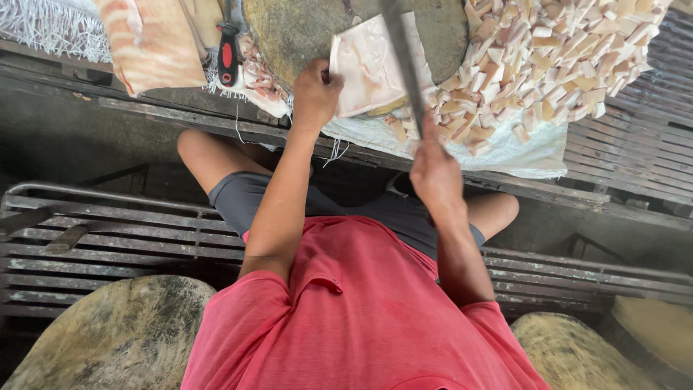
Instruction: The person sits cross-legged on a metal grate floor and uses a large knife to cut a white sheet-like food item into small rectangular pieces on a wooden board. The cut pieces are placed onto a white sack beside the board.
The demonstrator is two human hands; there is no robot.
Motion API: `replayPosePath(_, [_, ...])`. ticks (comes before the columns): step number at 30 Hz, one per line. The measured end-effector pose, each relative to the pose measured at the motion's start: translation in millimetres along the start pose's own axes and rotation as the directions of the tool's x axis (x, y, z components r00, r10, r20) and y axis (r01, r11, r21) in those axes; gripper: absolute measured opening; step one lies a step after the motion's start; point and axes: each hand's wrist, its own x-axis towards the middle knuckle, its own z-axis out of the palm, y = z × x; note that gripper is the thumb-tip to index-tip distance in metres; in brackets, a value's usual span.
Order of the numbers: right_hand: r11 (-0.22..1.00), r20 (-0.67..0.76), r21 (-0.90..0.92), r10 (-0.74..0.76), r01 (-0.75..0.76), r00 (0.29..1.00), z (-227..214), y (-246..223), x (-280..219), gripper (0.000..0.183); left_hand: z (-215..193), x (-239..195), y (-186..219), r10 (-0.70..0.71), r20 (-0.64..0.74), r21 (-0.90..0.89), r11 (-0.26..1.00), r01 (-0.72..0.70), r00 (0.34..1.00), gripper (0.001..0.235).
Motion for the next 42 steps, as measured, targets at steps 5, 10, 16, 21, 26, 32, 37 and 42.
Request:
replayPosePath(5, [0.903, -0.566, 0.368, 0.028, 0.223, 0.824, -44, -21, -9, 0.061, 3, -2, -7, -0.004, -0.006, -0.020, 1.000, 0.004, 1.000, 0.024])
replayPosePath(10, [0.990, 0.184, -0.138, 0.000, 0.026, 0.983, 37, -1, -6, 0.074, 2, -5, -14, 0.007, -0.029, -0.036, 0.999, -0.008, 1.000, 0.024])
replayPosePath(16, [0.999, 0.053, 0.018, 0.044, -0.045, 0.998, 73, 40, -21, 0.069, 25, 0, -15, 0.013, -0.088, -0.082, 0.996, -0.020, 0.996, 0.023])
replayPosePath(21, [0.987, 0.082, 0.077, 0.135, -0.141, 0.987, 68, 45, -12, 0.070, 40, 1, -5, 0.056, -0.063, -0.030, 0.998, -0.058, 0.996, 0.024])
replayPosePath(26, [0.989, -0.018, 0.126, 0.078, -0.075, 0.997, 25, 26, -12, 0.071, 37, 6, -2, -0.040, -0.085, 0.017, 0.999, 0.041, 0.996, 0.014])
replayPosePath(32, [0.978, -0.286, 0.192, 0.136, -0.083, 0.949, -22, 10, -35, 0.061, 26, -2, -10, 0.060, -0.087, -0.036, 0.997, -0.063, 0.994, 0.012])
replayPosePath(37, [0.994, 0.116, -0.109, 0.000, 0.013, 0.993, 30, 22, -29, 0.073, 19, -5, -14, 0.062, -0.074, -0.094, 0.993, -0.069, 0.995, 0.012])
replayPosePath(42, [0.993, 0.084, 0.019, 0.112, -0.114, 0.990, 30, 31, -38, 0.076, 4, -1, 4, -0.136, -0.024, -0.157, 0.979, 0.130, 0.990, 0.017])
